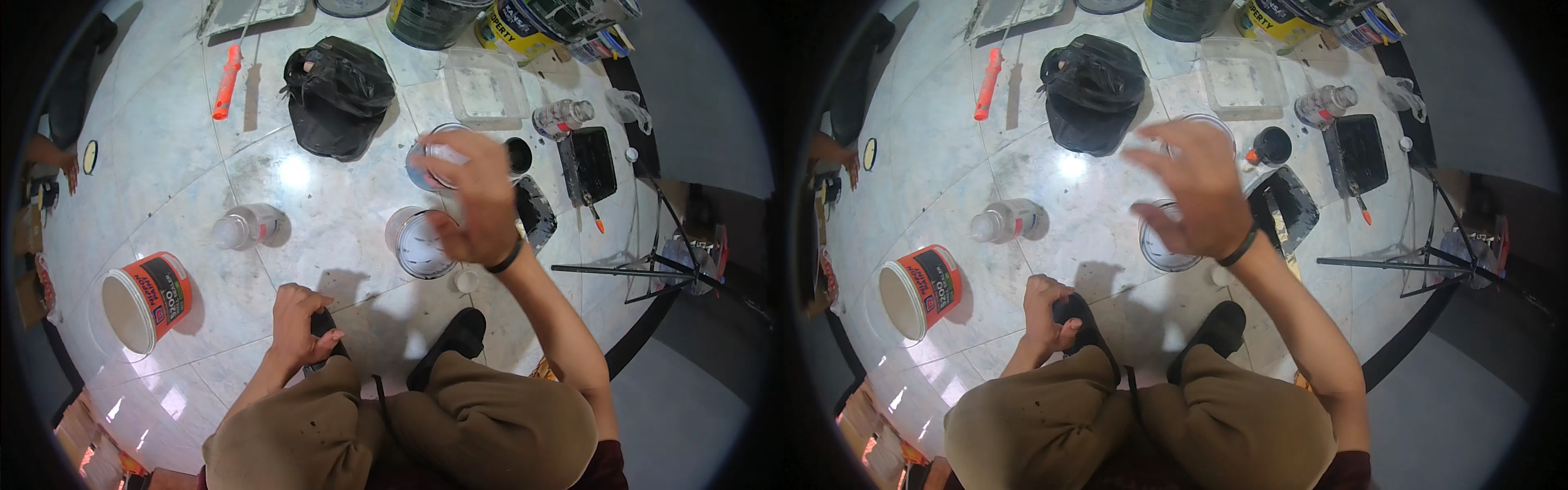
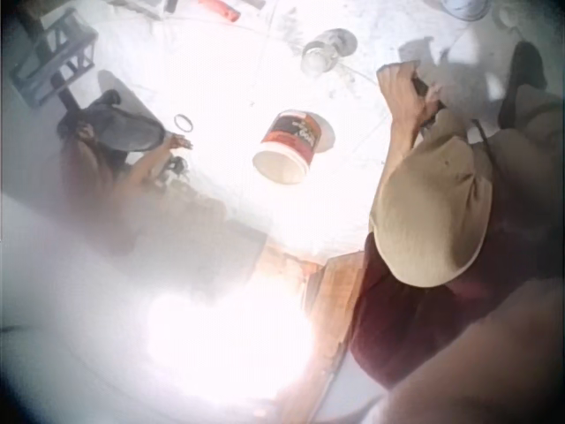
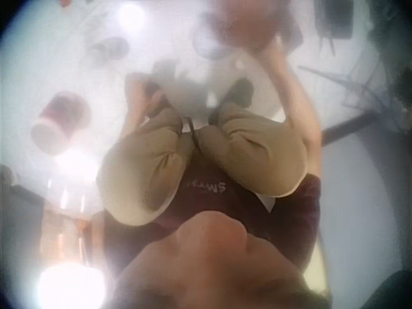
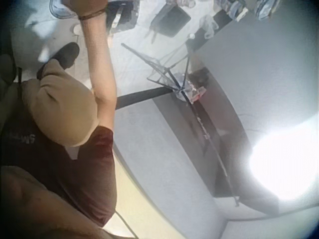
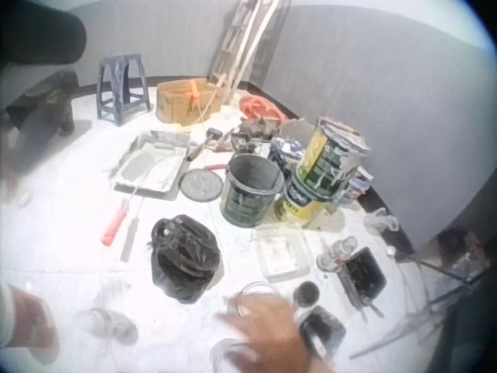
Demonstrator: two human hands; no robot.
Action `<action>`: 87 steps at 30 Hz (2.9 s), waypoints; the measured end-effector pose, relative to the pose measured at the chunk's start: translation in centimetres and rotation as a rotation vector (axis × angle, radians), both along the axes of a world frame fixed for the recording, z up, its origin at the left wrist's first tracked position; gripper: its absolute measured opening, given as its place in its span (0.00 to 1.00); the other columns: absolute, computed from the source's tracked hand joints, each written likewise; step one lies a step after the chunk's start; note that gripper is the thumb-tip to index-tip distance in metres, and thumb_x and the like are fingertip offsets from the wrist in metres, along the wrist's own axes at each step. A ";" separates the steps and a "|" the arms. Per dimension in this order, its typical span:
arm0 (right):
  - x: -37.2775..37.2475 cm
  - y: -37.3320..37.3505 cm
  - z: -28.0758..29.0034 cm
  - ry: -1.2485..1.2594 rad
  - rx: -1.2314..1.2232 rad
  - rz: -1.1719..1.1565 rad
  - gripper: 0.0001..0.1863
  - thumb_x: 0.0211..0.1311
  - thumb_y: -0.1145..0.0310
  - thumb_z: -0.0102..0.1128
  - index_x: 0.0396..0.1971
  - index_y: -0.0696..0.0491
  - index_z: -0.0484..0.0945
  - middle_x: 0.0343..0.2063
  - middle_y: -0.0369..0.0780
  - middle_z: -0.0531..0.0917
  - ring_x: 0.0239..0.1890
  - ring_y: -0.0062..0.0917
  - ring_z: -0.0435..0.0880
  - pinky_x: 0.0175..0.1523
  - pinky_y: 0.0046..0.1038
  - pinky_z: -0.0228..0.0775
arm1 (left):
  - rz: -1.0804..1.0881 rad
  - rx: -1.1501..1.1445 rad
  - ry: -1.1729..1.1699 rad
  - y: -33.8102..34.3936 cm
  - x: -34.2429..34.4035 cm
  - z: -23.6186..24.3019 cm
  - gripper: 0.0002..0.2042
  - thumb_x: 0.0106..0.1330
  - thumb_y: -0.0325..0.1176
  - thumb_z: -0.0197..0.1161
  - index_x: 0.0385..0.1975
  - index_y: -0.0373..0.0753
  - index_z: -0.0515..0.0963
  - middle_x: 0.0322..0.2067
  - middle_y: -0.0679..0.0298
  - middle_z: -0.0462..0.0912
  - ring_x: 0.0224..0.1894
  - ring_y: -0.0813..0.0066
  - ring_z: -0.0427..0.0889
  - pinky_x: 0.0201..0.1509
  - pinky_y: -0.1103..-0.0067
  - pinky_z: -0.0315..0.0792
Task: The person mixes black paint in a small container using a wooden stick, cleans a brush with a cloth, and then closes several paint cans by hand.
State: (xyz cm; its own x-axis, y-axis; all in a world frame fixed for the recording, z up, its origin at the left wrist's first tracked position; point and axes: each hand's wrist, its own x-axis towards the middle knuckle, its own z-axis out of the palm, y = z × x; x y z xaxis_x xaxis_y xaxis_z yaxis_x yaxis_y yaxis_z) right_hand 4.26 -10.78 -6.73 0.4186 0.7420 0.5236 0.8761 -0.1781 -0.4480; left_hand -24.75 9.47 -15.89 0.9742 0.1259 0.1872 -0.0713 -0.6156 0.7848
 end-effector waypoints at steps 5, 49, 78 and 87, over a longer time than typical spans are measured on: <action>-1.1 1.9 -2.1 -0.043 -0.065 0.159 0.24 0.65 0.51 0.69 0.54 0.49 0.83 0.55 0.43 0.82 0.58 0.44 0.79 0.63 0.48 0.69 | 0.044 0.005 0.029 0.2 -1.3 0.3 0.27 0.65 0.61 0.67 0.41 0.38 0.81 0.30 0.61 0.77 0.36 0.56 0.73 0.46 0.63 0.66; -2.7 4.8 -10.0 0.027 -0.190 -0.115 0.25 0.71 0.60 0.62 0.64 0.52 0.76 0.51 0.42 0.82 0.51 0.40 0.80 0.56 0.44 0.65 | -0.011 0.034 -0.124 -0.3 0.5 2.4 0.23 0.62 0.52 0.74 0.44 0.38 0.81 0.32 0.61 0.78 0.36 0.57 0.74 0.45 0.65 0.68; -2.8 -1.8 0.1 -0.130 0.447 -0.265 0.27 0.75 0.46 0.58 0.64 0.46 0.75 0.58 0.40 0.78 0.57 0.37 0.76 0.60 0.46 0.64 | -0.264 -0.024 0.238 -8.6 11.0 -6.4 0.45 0.49 0.38 0.86 0.68 0.32 0.71 0.65 0.47 0.76 0.68 0.52 0.76 0.72 0.60 0.69; -7.6 4.2 -4.0 -0.020 0.142 0.113 0.43 0.65 0.36 0.62 0.76 0.38 0.65 0.70 0.42 0.72 0.67 0.36 0.72 0.65 0.46 0.64 | 0.074 -1.044 0.540 -10.1 13.4 -2.9 0.26 0.73 0.37 0.67 0.68 0.34 0.73 0.59 0.52 0.83 0.64 0.64 0.80 0.72 0.65 0.70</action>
State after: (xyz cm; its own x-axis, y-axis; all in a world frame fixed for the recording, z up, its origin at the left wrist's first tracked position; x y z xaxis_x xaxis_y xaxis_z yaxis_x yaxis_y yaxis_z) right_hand -3.34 -6.57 -10.73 0.3256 0.7015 0.6339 0.8958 -0.0145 -0.4442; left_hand -11.32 -0.66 -18.74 0.8795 0.0335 -0.4748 0.4336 0.3550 0.8282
